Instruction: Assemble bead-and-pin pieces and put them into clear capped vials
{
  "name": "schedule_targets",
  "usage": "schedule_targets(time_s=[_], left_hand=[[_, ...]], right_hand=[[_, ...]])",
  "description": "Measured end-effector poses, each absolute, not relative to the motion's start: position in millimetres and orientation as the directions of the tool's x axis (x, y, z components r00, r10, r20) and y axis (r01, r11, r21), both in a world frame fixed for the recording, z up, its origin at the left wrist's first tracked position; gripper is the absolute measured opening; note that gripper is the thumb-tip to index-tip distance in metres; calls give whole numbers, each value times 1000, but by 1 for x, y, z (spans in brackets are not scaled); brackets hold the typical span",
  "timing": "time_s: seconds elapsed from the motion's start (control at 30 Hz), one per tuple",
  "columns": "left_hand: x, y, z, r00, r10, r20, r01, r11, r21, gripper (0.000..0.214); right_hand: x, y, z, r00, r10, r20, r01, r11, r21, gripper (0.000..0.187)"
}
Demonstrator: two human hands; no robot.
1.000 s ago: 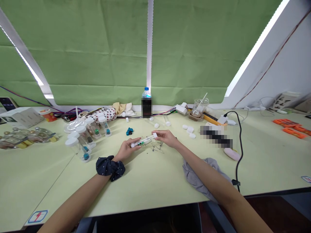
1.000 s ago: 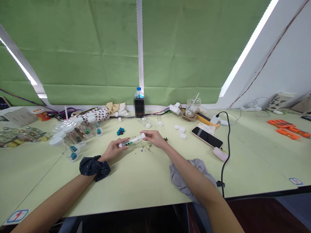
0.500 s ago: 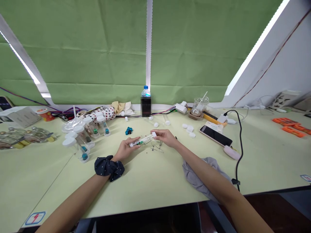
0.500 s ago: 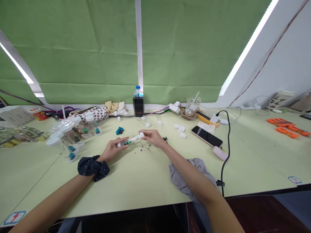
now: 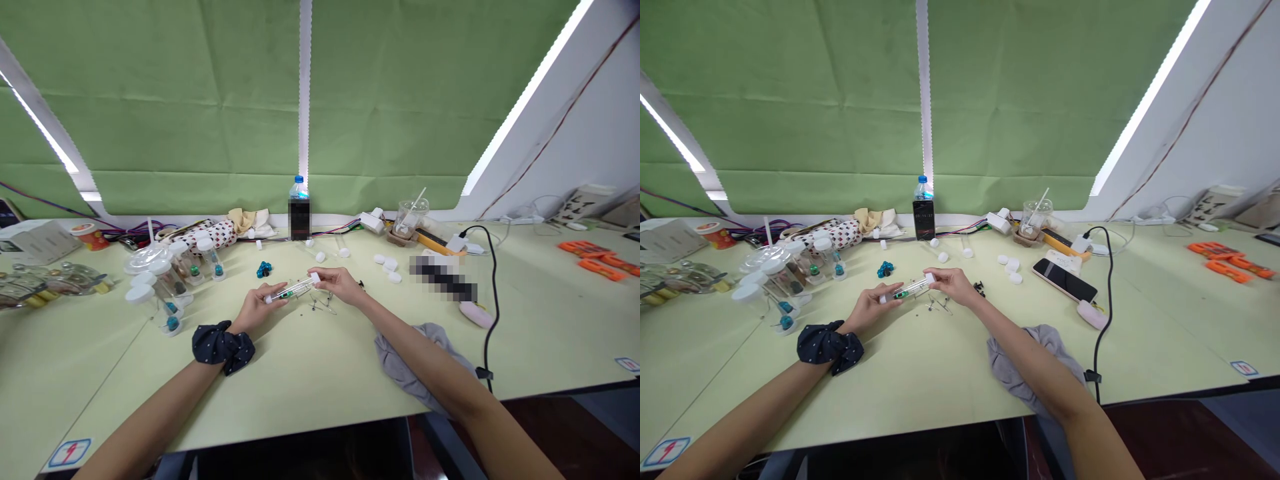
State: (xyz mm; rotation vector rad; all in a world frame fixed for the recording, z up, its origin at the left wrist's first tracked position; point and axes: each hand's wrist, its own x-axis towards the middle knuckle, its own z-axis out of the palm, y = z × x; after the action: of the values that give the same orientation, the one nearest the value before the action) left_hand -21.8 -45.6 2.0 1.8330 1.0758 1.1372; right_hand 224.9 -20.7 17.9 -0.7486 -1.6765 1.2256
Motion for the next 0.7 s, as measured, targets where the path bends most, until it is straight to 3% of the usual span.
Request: schedule_targets(time_s=[0.27,0.5,0.7], left_hand=[[-22,-45,0,267,902,339,293,-411,863,47],[-20,-47,5,282,911,302,284,-380,880,48],[-20,-43,6,242,911,334,189,-382,905,45]], right_hand=[[226,-20,17,-428,843,326,-32,347,-937,45],[222,-26,28,-391,834,390,75,451,-889,43],[212,-39,32,-259,854,451,153,497,-854,60]])
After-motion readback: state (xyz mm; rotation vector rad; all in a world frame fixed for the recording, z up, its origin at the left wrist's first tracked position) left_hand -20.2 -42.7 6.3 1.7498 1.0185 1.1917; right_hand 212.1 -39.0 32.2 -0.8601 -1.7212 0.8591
